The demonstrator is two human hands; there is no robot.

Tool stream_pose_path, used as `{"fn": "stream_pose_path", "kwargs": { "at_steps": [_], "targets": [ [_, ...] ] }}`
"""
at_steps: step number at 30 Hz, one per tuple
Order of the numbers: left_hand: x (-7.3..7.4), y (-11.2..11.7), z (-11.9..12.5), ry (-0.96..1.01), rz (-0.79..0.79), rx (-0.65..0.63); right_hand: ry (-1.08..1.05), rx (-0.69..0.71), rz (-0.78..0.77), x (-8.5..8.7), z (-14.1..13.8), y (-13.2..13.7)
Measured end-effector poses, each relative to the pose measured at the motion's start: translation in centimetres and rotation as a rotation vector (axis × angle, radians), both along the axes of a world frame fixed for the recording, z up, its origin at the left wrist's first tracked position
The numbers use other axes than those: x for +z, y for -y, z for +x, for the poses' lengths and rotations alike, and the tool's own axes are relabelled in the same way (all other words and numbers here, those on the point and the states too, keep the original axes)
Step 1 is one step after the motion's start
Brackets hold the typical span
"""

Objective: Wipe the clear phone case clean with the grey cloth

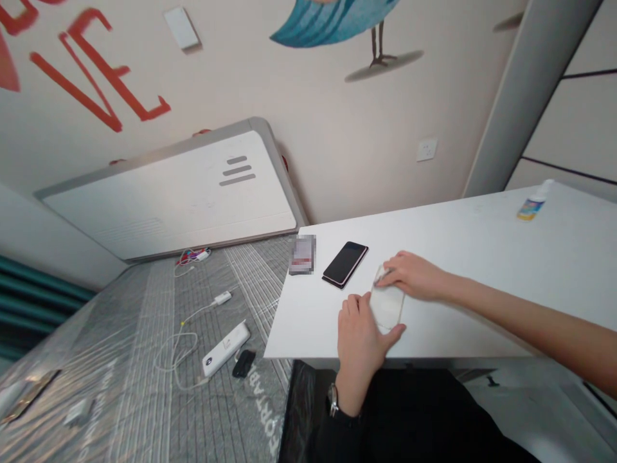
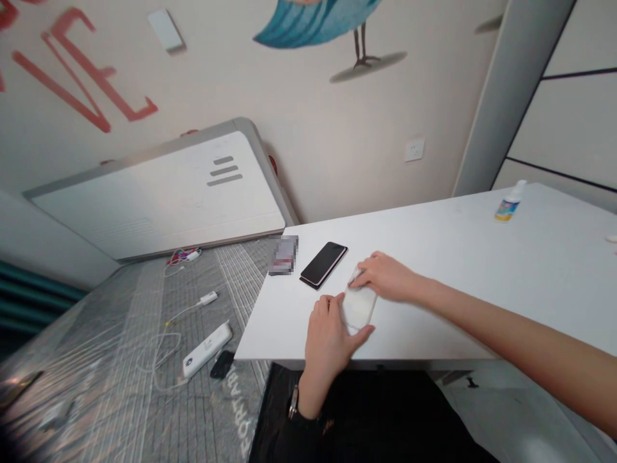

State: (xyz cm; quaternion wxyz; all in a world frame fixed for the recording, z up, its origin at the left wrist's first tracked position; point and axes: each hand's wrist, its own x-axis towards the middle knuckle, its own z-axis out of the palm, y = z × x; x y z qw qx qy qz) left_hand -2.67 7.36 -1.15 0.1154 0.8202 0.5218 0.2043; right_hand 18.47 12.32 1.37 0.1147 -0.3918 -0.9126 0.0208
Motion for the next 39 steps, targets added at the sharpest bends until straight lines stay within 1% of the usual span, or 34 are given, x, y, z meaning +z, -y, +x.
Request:
{"fn": "stream_pose_path", "kwargs": {
  "at_steps": [2,5,6,10,12,14,17,18,19,20,22,23,26,27,28,31,32,35,36,37,39],
  "targets": [
    [0.0,0.0,0.0,0.003,-0.008,0.004,0.008,-0.036,0.021,0.0,0.2,-0.1],
    [0.0,0.0,-0.1,0.006,-0.008,0.001,0.055,0.016,0.018,0.0,0.8,-0.2],
    [0.1,0.0,0.0,0.001,-0.005,0.000,0.071,0.006,0.028,0.0,1.1,-0.4],
    [0.3,0.1,0.1,-0.018,-0.015,0.013,0.117,-0.109,0.081,0.4,2.4,-1.0],
    [0.3,0.1,0.2,-0.020,-0.026,0.022,0.133,-0.103,0.073,0.8,2.3,-0.5],
    [0.3,0.2,0.2,-0.021,-0.021,0.030,0.142,-0.066,0.045,1.2,1.8,0.8],
    [0.1,0.2,0.1,-0.011,0.004,0.020,0.101,0.094,-0.102,1.7,1.0,2.6],
    [0.0,0.1,0.1,-0.006,0.014,0.014,0.083,0.125,-0.139,1.8,0.9,2.9],
    [0.0,0.1,0.1,-0.004,0.023,0.011,0.069,0.118,-0.149,1.8,0.9,3.0],
    [-0.1,0.1,0.1,-0.005,0.032,0.011,0.063,0.078,-0.132,1.7,0.9,2.8],
    [-0.1,0.0,0.0,-0.011,0.044,0.018,0.073,-0.027,-0.058,1.4,0.8,2.3],
    [-0.1,0.0,0.0,-0.011,0.045,0.021,0.078,-0.039,-0.039,1.3,0.7,2.1],
    [0.0,0.1,0.0,0.003,0.033,0.004,0.104,0.075,-0.068,1.0,0.4,1.4],
    [0.1,0.1,0.0,0.002,0.030,-0.001,0.112,0.094,-0.071,1.0,0.5,1.1],
    [0.1,0.1,-0.1,-0.005,0.028,-0.003,0.111,0.065,-0.058,1.0,0.6,0.8],
    [0.2,0.1,-0.1,-0.029,0.021,0.020,0.101,-0.078,-0.002,1.1,0.9,0.3],
    [0.2,0.1,-0.1,-0.026,0.015,0.023,0.099,-0.080,0.000,0.9,0.8,0.4],
    [0.3,0.1,0.0,0.005,0.003,0.002,0.096,0.063,-0.055,0.4,-0.1,1.4],
    [0.3,0.1,0.0,0.009,0.001,-0.002,0.089,0.077,-0.063,0.2,-0.3,1.6],
    [0.3,0.1,0.0,0.007,-0.002,0.000,0.079,0.052,-0.057,0.2,-0.2,1.6],
    [0.4,0.1,0.0,-0.009,-0.013,0.018,0.056,-0.084,-0.016,0.3,0.4,1.1]
  ]
}}
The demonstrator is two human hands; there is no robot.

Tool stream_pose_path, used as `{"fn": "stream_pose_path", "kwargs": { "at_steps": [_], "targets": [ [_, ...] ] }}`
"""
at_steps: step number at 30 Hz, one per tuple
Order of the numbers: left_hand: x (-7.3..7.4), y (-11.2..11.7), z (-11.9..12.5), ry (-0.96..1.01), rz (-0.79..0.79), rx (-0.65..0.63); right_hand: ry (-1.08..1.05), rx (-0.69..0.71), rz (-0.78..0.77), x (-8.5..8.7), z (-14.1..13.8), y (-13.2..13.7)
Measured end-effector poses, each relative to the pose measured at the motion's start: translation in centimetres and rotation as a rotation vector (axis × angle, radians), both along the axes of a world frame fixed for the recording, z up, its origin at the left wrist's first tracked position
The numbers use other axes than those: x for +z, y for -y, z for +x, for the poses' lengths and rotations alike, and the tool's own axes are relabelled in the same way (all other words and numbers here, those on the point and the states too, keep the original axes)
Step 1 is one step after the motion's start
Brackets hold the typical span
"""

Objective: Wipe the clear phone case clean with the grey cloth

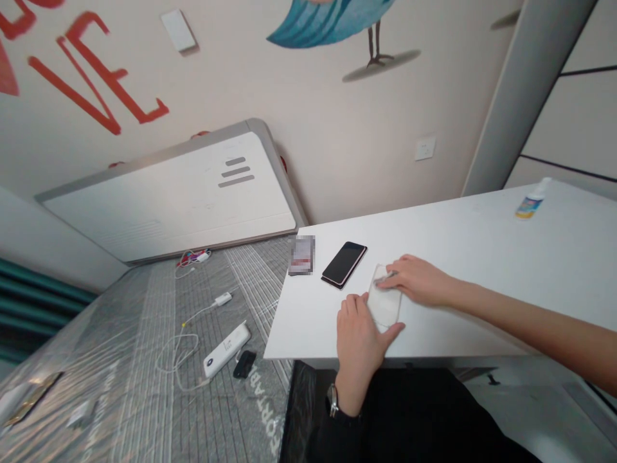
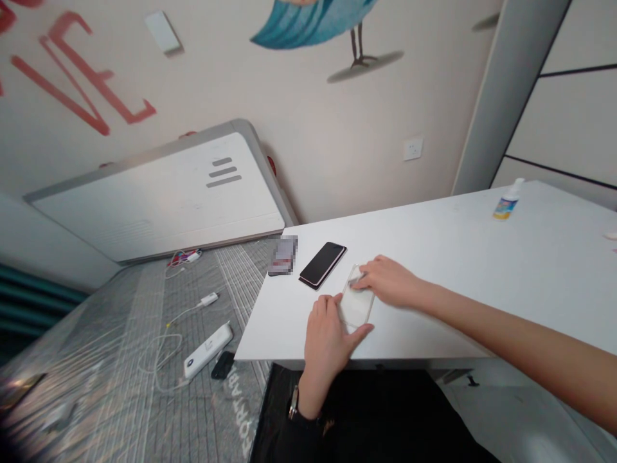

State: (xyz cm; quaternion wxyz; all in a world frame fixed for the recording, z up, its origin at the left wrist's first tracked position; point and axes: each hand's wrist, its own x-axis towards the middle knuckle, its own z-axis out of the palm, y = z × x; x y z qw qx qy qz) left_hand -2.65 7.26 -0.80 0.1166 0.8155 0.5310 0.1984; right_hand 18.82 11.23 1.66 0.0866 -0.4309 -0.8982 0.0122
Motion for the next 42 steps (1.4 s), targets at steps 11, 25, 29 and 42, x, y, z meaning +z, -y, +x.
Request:
{"fn": "stream_pose_path", "kwargs": {
  "at_steps": [11,25,29,42],
  "targets": [
    [0.1,-0.1,0.1,0.018,-0.061,0.020,-0.727,-0.148,-0.126,6.7,4.8,0.6],
    [0.2,0.0,0.0,0.018,-0.051,0.009,-1.644,0.014,-0.629,8.0,4.2,3.1],
    [0.3,0.1,0.0,0.028,-0.059,0.008,-1.820,-0.089,-0.676,5.8,3.9,1.4],
    [0.2,0.0,0.0,0.023,-0.064,0.015,-1.902,-0.261,-0.609,2.2,6.0,-1.4]
  ]
}}
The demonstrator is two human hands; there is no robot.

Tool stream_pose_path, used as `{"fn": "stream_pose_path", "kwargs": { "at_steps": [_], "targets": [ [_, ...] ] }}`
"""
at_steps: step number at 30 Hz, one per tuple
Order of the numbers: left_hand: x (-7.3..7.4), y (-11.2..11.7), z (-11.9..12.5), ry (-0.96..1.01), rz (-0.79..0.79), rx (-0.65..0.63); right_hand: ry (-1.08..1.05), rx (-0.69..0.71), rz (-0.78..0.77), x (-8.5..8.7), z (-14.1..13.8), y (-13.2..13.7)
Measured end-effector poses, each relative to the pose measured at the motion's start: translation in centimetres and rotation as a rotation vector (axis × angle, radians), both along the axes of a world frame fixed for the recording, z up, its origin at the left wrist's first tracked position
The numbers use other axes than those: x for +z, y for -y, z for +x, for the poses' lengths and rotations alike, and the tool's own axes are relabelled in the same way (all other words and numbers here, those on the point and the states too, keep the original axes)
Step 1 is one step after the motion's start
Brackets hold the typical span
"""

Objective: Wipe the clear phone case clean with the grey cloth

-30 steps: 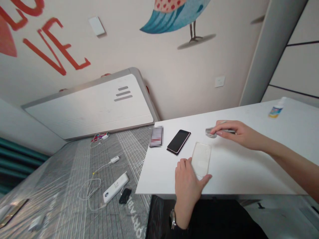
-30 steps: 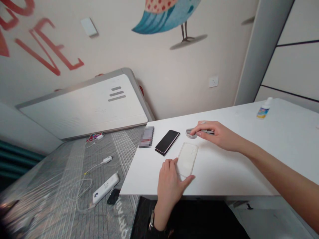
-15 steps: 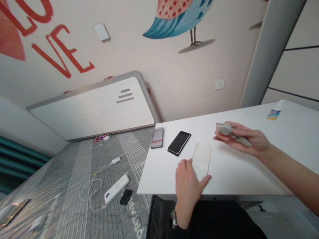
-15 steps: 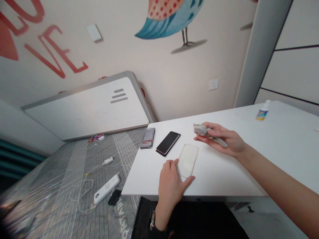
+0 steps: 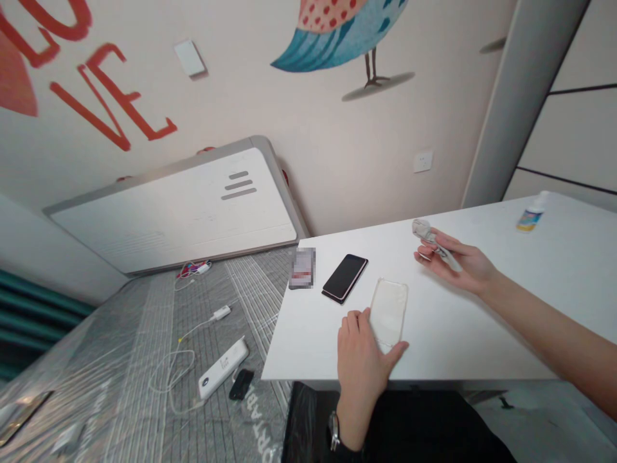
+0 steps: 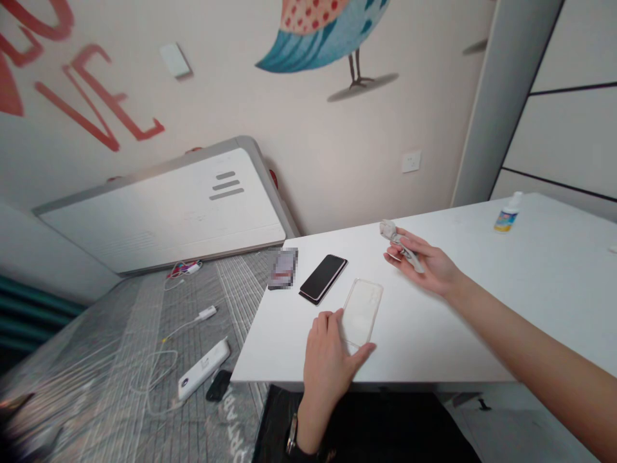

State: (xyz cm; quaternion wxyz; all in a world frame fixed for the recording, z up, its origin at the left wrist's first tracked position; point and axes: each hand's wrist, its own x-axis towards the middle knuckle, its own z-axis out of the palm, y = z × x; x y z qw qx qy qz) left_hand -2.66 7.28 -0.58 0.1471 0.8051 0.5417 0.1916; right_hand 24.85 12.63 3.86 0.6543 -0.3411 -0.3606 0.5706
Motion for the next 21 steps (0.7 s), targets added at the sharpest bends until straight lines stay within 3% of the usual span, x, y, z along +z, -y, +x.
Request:
{"fn": "stream_pose_path", "kwargs": {
  "at_steps": [5,10,13,16,17,21],
  "targets": [
    [0.2,0.0,0.0,-0.002,0.001,-0.007,0.183,-0.110,-0.009,-3.5,1.1,-1.3],
    [0.1,0.1,0.1,-0.013,0.010,0.002,0.505,-0.030,0.038,-4.1,-1.0,-0.4],
    [-0.1,0.1,0.0,-0.011,0.035,-0.003,0.943,0.129,0.175,-4.0,-3.3,1.2],
    [-0.2,0.2,0.0,-0.016,0.061,-0.005,1.523,0.118,0.365,-4.3,-4.9,1.6],
    [-0.2,0.2,0.0,-0.019,0.066,-0.006,1.624,0.083,0.387,-4.5,-5.2,1.4],
    [-0.1,0.1,0.0,-0.023,0.063,-0.015,1.692,0.005,0.378,-5.3,-5.2,0.5]
  ]
}}
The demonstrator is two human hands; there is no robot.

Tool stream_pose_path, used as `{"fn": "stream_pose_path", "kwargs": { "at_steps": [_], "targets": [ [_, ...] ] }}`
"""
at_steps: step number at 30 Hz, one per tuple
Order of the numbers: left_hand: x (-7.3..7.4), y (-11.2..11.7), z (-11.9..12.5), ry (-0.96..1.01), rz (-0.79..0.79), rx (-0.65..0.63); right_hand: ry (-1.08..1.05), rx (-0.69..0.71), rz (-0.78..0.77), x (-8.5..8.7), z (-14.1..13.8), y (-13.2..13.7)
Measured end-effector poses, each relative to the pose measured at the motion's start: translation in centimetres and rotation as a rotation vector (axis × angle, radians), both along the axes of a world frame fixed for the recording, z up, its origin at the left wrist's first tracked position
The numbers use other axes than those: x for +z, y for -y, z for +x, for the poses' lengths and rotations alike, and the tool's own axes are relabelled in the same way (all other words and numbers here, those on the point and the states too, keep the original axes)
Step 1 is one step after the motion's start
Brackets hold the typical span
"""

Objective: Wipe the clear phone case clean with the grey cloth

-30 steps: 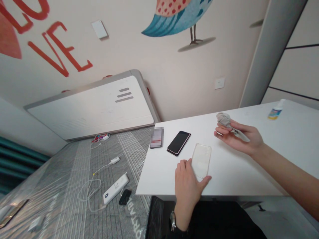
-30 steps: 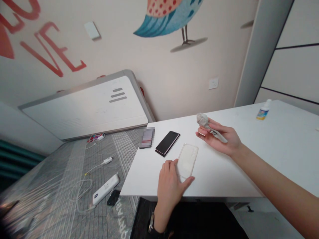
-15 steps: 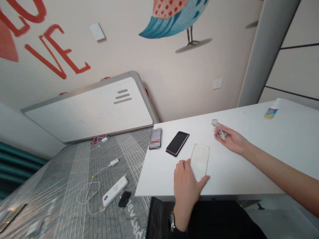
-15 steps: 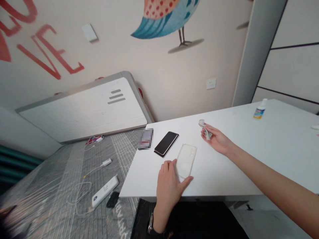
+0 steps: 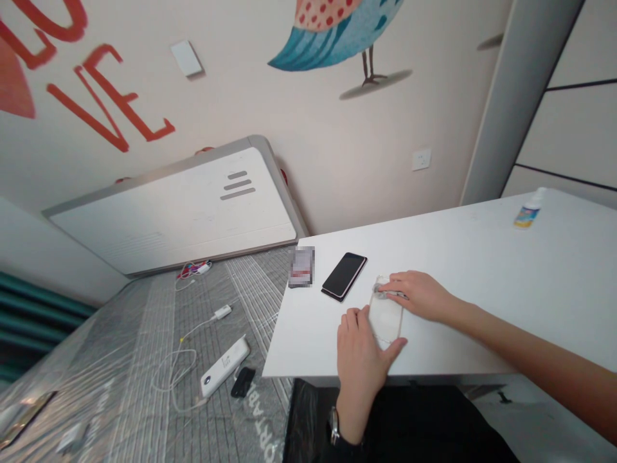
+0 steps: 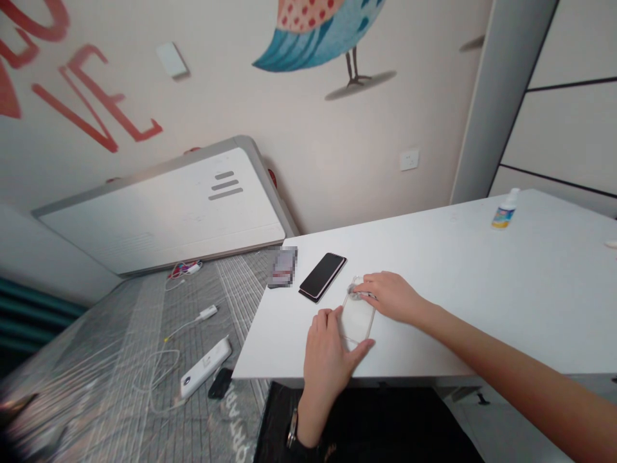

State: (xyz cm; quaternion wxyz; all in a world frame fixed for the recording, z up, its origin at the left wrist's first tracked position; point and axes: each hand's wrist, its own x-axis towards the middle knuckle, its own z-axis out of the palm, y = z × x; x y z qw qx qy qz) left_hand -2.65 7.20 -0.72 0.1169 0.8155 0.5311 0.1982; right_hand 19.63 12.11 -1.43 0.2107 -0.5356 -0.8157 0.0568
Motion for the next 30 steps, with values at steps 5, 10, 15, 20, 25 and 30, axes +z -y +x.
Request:
{"fn": "stream_pose_path", "kwargs": {
  "at_steps": [5,10,15,20,25,30],
  "targets": [
    [0.10,0.00,0.06,-0.002,-0.018,0.011,0.040,-0.011,0.045,-0.48,0.13,0.02],
    [0.02,-0.08,0.02,0.011,-0.034,0.003,0.049,0.013,0.063,-0.29,-0.14,0.15],
    [0.00,0.01,-0.01,0.013,-0.032,-0.003,0.046,0.022,0.078,-0.43,-0.18,0.20],
    [0.02,0.03,0.01,0.016,-0.032,-0.001,0.043,0.026,0.085,-0.87,-0.09,0.25],
    [-0.11,-0.08,0.00,0.019,-0.023,-0.008,0.038,0.027,0.095,-1.03,-0.10,0.16],
    [-0.06,-0.08,-0.06,0.016,-0.032,-0.011,0.023,0.026,0.106,-1.00,-0.14,0.21]
  ]
}}
